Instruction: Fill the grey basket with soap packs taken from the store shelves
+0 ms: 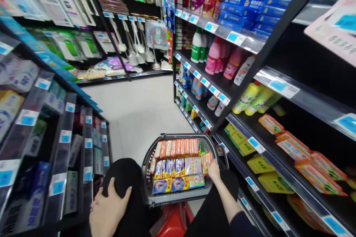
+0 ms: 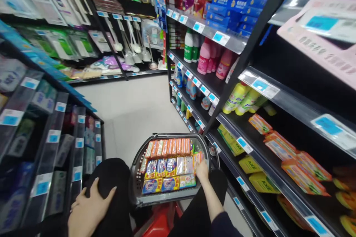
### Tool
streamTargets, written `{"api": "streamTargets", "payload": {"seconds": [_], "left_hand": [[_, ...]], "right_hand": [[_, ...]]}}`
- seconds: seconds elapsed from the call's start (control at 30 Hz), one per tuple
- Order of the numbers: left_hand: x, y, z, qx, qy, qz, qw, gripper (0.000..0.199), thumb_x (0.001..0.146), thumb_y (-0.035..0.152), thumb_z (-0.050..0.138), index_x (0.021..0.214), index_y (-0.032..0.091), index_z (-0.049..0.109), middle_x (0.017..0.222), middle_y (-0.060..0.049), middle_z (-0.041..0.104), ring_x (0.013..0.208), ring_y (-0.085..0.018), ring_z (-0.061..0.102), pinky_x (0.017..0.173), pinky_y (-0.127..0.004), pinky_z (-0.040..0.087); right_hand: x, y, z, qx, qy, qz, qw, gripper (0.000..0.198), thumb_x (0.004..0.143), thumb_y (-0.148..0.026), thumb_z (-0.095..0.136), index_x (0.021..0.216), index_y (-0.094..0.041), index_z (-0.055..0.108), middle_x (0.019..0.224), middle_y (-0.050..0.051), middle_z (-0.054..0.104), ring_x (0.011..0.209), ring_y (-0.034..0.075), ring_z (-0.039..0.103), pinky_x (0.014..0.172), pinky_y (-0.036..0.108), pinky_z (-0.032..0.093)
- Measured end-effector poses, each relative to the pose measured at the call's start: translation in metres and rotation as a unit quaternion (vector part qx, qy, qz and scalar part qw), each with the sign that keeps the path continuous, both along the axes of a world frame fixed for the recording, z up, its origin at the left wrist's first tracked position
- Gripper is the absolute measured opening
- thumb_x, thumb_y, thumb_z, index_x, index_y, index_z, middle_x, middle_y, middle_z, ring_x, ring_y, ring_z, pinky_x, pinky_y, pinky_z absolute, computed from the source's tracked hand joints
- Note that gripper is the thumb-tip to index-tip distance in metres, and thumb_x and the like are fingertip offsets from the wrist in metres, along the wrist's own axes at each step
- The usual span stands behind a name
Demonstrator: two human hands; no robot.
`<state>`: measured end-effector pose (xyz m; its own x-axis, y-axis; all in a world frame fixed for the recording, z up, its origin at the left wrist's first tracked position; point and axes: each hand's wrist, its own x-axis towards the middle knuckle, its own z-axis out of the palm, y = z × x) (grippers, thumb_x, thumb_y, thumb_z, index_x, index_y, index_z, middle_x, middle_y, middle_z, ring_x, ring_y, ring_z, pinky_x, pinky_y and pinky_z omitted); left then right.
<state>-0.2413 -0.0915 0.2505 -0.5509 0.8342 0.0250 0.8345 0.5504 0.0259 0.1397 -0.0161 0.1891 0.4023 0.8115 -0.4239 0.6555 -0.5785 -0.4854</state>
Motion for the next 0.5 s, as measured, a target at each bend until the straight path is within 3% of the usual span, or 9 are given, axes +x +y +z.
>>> {"api": "streamTargets", "payload": {"seconds": [0.13, 0.23, 0.5], "left_hand": [[-0.005, -0.003, -0.001, -0.018, 0.027, -0.016, 0.999, 0.067, 0.092, 0.052, 0.036, 0.144, 0.010, 0.036, 0.132, -0.026, 0.038, 0.101, -0.040, 0.055, 0.085, -0.042, 0.046], [-0.011, -0.007, -0.005, -0.007, 0.036, -0.032, 0.999, 0.067, 0.092, 0.052, 0.035, 0.143, 0.009, 0.038, 0.131, -0.025, 0.038, 0.101, -0.038, 0.055, 0.085, -0.041, 0.046], [-0.002, -0.002, -0.006, -0.021, 0.055, -0.035, 0.998, 0.066, 0.091, 0.047, 0.038, 0.143, 0.007, 0.038, 0.135, -0.025, 0.035, 0.108, -0.036, 0.052, 0.090, -0.041, 0.045]], "right_hand": [[-0.018, 0.065, -0.032, -0.012, -0.031, -0.004, 0.999, 0.034, 0.093, -0.026, 0.045, 0.117, -0.002, 0.047, 0.110, 0.026, 0.065, 0.104, 0.029, 0.065, 0.087, 0.036, 0.049], [-0.031, 0.094, -0.055, -0.010, -0.046, 0.003, 0.999, 0.038, 0.093, -0.029, 0.044, 0.121, -0.003, 0.046, 0.112, 0.027, 0.063, 0.105, 0.033, 0.064, 0.089, 0.041, 0.047], [-0.023, 0.111, -0.097, -0.005, -0.025, 0.047, 0.999, 0.038, 0.093, -0.023, 0.040, 0.123, -0.008, 0.059, 0.115, 0.019, 0.068, 0.104, 0.027, 0.066, 0.086, 0.031, 0.047]]}}
